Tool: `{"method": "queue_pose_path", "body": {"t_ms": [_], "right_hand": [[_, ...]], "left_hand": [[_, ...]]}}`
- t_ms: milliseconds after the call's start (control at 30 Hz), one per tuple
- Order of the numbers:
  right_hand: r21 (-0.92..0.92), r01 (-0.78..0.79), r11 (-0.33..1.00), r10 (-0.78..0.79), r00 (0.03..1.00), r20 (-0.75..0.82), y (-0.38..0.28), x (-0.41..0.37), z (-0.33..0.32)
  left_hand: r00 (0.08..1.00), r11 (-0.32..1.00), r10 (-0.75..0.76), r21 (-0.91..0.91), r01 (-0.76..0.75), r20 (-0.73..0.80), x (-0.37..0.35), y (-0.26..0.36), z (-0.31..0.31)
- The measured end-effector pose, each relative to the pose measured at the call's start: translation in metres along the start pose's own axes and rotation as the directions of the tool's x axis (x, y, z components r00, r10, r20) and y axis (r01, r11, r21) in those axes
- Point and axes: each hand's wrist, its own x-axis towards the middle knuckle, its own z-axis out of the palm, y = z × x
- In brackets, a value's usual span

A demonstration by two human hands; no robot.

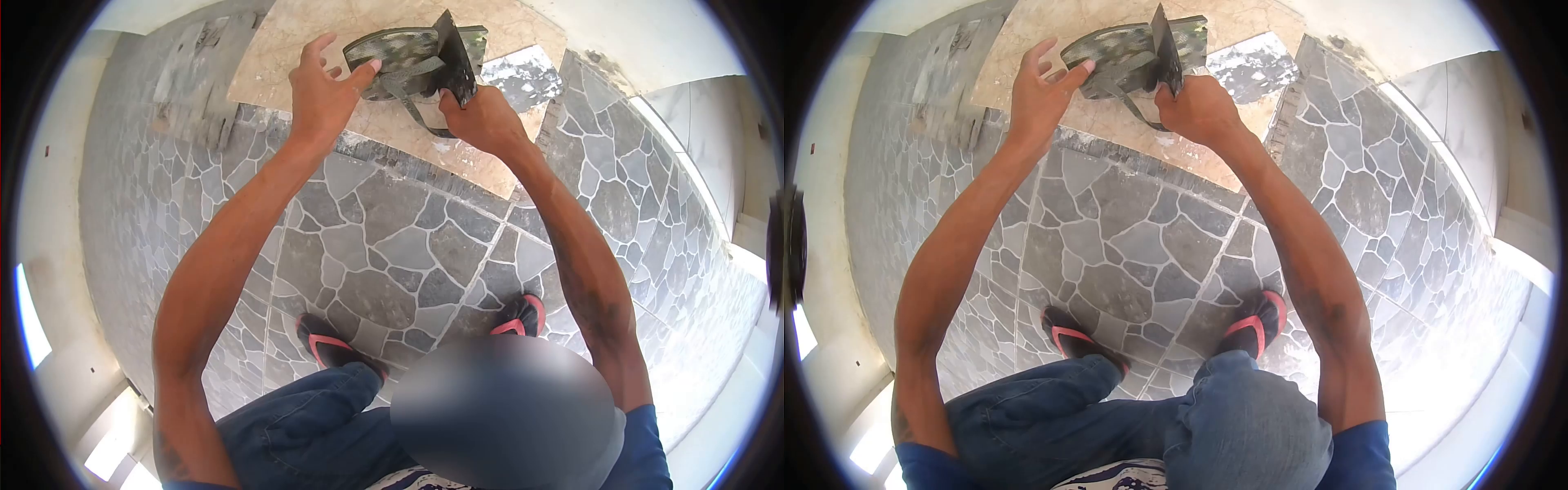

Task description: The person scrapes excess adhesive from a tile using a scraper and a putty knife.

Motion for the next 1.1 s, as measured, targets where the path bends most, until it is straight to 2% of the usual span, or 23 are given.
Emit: {"method": "queue_pose_path", "body": {"t_ms": [67, 100, 167, 267, 367, 467, 533, 567, 667, 767, 867, 967, 1000, 1100], "right_hand": [[-0.003, 0.005, 1.000, -0.005, 0.999, -0.037, 0.005, 0.001, 0.002], [-0.022, -0.008, 1.000, 0.008, 1.000, -0.021, 0.004, 0.000, 0.001], [-0.058, -0.030, 0.998, 0.030, 0.999, 0.010, -0.001, 0.002, -0.001], [-0.089, -0.018, 0.996, 0.020, 1.000, 0.023, 0.007, 0.006, -0.004], [-0.109, -0.013, 0.994, 0.018, 0.999, 0.039, 0.008, 0.003, -0.011], [-0.065, 0.116, 0.991, -0.117, 0.993, -0.013, 0.023, 0.001, -0.005], [-0.012, 0.056, 0.998, -0.055, 0.998, 0.033, 0.024, -0.004, -0.005], [0.015, 0.021, 1.000, -0.022, 0.998, 0.058, 0.025, -0.007, -0.005], [0.028, 0.018, 0.999, -0.019, 0.999, 0.038, 0.035, -0.009, 0.004], [0.103, -0.065, 0.993, 0.054, 0.993, 0.109, 0.030, -0.017, 0.003], [0.041, 0.013, 0.999, -0.014, 1.000, 0.020, 0.030, -0.018, 0.005], [-0.027, 0.039, 0.999, -0.038, 0.999, 0.024, 0.032, -0.018, 0.003], [-0.022, 0.042, 0.999, -0.042, 0.999, 0.013, 0.032, -0.018, 0.004], [-0.004, 0.067, 0.998, -0.067, 0.997, -0.038, 0.034, -0.011, 0.010]], "left_hand": [[0.965, 0.959, -0.254, 0.117, 0.260, -0.062, 0.000, -0.001, 0.001], [0.918, 0.919, -0.395, 0.001, 0.395, 0.047, 0.000, 0.006, 0.002], [0.748, 0.737, -0.592, -0.175, 0.653, 0.299, -0.001, 0.026, 0.004], [0.768, 0.749, -0.555, -0.208, 0.629, 0.321, 0.004, 0.018, 0.015], [0.855, 0.813, -0.413, -0.296, 0.502, 0.315, 0.006, 0.001, 0.026], [0.875, 0.895, -0.404, -0.082, 0.438, 0.266, -0.017, 0.018, 0.026], [0.969, 0.991, -0.122, 0.082, 0.107, 0.216, -0.019, -0.003, 0.022], [0.977, 0.984, 0.027, 0.166, -0.064, 0.213, -0.020, -0.017, 0.020], [0.943, 0.962, 0.140, 0.186, -0.202, 0.301, -0.017, -0.029, 0.010], [0.915, 0.963, 0.055, 0.220, -0.154, 0.400, -0.019, -0.003, 0.012], [0.892, 0.960, 0.195, 0.108, -0.260, 0.408, -0.012, 0.008, 0.025], [0.875, 0.956, 0.040, 0.236, -0.174, 0.483, -0.003, 0.012, 0.020], [0.868, 0.942, 0.145, 0.202, -0.269, 0.475, -0.003, 0.009, 0.020], [0.838, 0.943, 0.128, 0.195, -0.268, 0.531, 0.003, 0.004, 0.019]]}}
